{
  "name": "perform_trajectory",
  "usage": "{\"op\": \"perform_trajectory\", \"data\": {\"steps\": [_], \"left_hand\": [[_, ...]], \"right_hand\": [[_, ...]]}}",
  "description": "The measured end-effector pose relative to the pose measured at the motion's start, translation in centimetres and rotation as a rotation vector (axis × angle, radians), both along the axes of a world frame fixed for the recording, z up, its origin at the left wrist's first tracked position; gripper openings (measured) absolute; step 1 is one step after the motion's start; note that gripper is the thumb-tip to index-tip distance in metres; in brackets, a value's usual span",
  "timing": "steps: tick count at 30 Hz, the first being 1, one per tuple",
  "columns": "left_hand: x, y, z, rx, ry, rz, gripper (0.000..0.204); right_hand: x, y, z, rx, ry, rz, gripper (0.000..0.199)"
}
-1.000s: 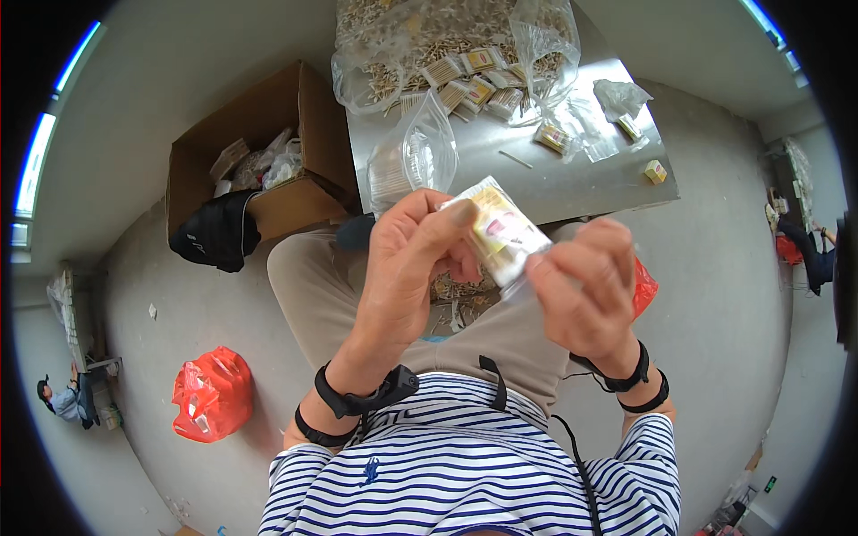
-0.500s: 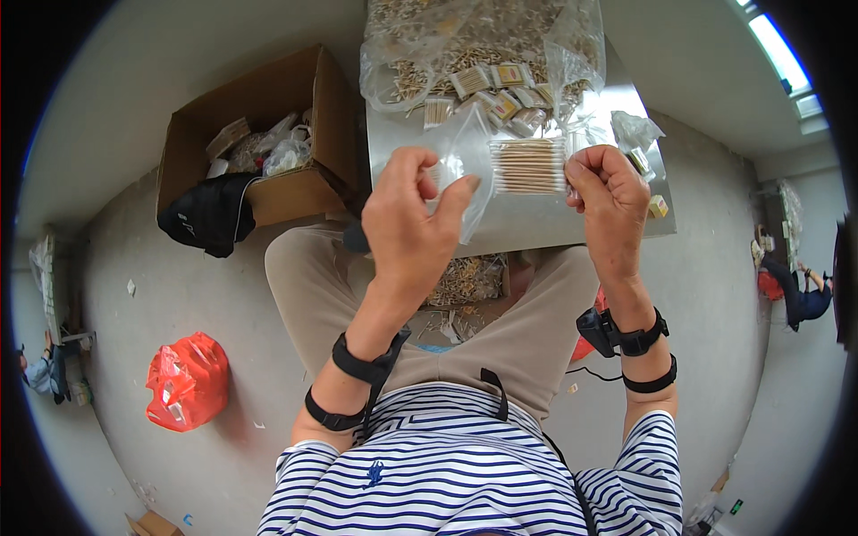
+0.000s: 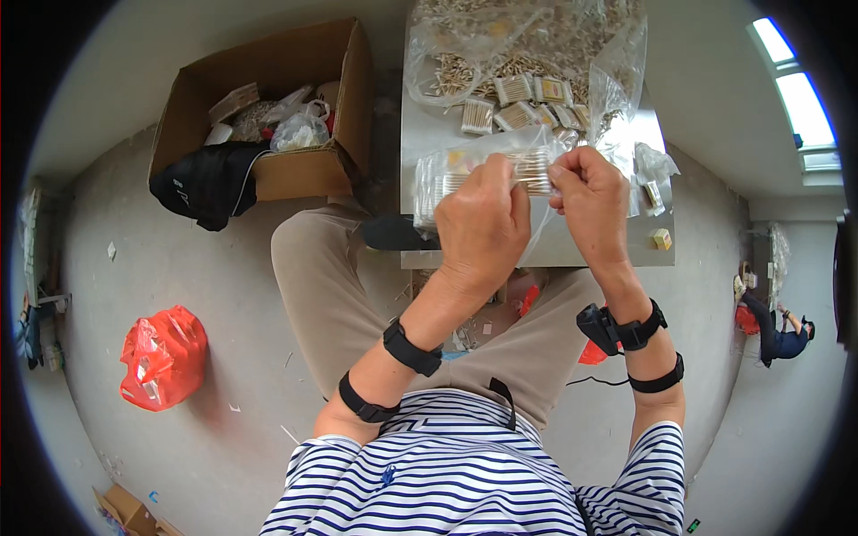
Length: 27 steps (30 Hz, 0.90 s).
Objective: Packing small boxes of cotton swabs into plastic bags.
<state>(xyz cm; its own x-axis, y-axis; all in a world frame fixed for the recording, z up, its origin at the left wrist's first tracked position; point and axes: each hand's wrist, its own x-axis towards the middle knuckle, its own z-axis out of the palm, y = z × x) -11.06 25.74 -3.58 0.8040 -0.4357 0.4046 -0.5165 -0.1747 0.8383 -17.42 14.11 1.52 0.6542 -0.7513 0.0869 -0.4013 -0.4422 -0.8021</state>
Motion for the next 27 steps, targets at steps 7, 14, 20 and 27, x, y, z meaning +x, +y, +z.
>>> {"op": "perform_trajectory", "data": {"steps": [7,14,20,27], "left_hand": [[-0.1,-0.2,-0.2,-0.135,0.068,0.017,0.009],[0.2,0.1,-0.6,-0.208,0.079,-0.023,0.009],[0.2,-0.6,-0.5,-0.332,0.100,-0.081,0.011],[0.8,-0.8,-1.4,-0.434,0.074,-0.163,0.013]], "right_hand": [[4.2,-2.9,-5.5,-0.009,0.167,0.120,0.012],[4.2,-3.8,-5.9,-0.029,0.316,0.255,0.027],[3.4,-3.1,-6.1,-0.045,0.182,0.227,0.028],[3.7,-2.3,-7.4,0.235,-0.161,0.438,0.017]]}}
